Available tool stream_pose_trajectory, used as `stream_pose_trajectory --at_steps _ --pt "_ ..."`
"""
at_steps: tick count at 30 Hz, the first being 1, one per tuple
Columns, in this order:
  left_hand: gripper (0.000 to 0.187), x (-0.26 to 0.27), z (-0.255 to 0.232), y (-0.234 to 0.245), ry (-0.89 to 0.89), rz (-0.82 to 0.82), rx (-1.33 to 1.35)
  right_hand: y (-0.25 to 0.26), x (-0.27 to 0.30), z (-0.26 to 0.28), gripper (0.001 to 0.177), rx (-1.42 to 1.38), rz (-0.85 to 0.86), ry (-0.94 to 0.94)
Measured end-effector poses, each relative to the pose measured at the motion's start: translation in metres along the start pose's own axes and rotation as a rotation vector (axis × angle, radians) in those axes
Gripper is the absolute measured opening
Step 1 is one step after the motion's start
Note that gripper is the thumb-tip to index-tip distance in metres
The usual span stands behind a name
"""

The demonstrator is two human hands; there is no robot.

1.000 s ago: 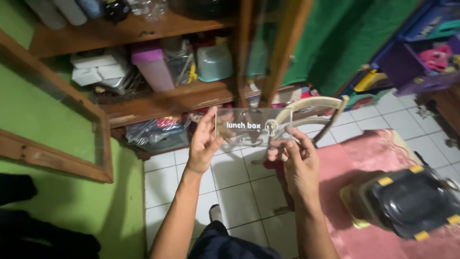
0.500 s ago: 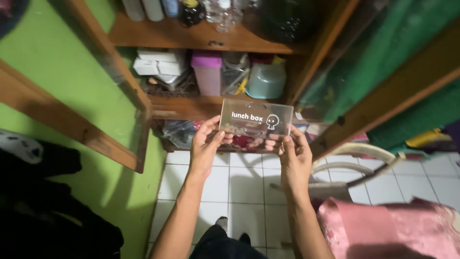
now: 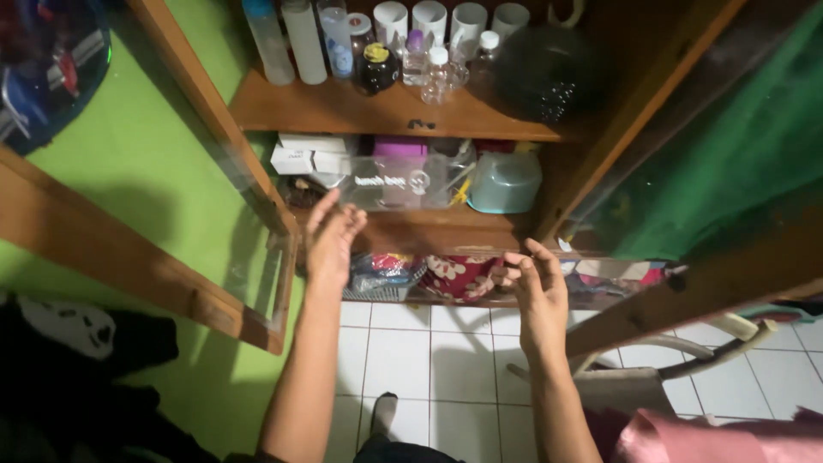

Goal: The person puts away tableware by picking up lunchbox components and glass plates from a table and placing them onto shelves inside a wooden cabinet.

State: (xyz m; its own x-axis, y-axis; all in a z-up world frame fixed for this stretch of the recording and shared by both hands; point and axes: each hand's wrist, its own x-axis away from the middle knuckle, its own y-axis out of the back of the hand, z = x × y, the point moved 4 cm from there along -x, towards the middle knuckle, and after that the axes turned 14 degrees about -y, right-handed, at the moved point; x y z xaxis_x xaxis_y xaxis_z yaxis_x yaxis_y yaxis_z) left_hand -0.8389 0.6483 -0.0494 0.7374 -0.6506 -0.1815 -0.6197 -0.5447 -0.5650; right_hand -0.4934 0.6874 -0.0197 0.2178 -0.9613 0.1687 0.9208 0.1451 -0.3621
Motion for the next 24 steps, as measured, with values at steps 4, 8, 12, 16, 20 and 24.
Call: stream_pose_trajectory --at_steps 4,8,12,16,20,24 --pt "0.045 -0.114 0.012 0.041 -0.080 -0.063 -0.044 -0.027 -0.024 -0.007 0.047 0.004 -0.008 0.011" --pt "0.044 -0.213 0.015 0.066 -0.126 -0.142 -0.196 -0.049 -0.041 -0.014 0.047 0.001 -0.041 0.012" --pt "0.042 -0.285 0.017 0.073 -0.083 -0.224 -0.294 -0.063 -0.052 -0.023 0.046 0.000 -0.067 0.011" --pt "0.042 -0.330 0.027 0.078 -0.065 -0.244 -0.314 -0.071 -0.061 -0.030 0.047 -0.012 -0.111 0.020" --pt "0.040 -0.356 0.039 0.083 -0.046 -0.252 -0.367 -0.073 -0.070 -0.035 0.047 -0.041 -0.136 0.032" --pt "0.038 -0.363 0.051 0.084 -0.027 -0.219 -0.305 -0.070 -0.073 -0.037 0.045 -0.065 -0.124 0.049"
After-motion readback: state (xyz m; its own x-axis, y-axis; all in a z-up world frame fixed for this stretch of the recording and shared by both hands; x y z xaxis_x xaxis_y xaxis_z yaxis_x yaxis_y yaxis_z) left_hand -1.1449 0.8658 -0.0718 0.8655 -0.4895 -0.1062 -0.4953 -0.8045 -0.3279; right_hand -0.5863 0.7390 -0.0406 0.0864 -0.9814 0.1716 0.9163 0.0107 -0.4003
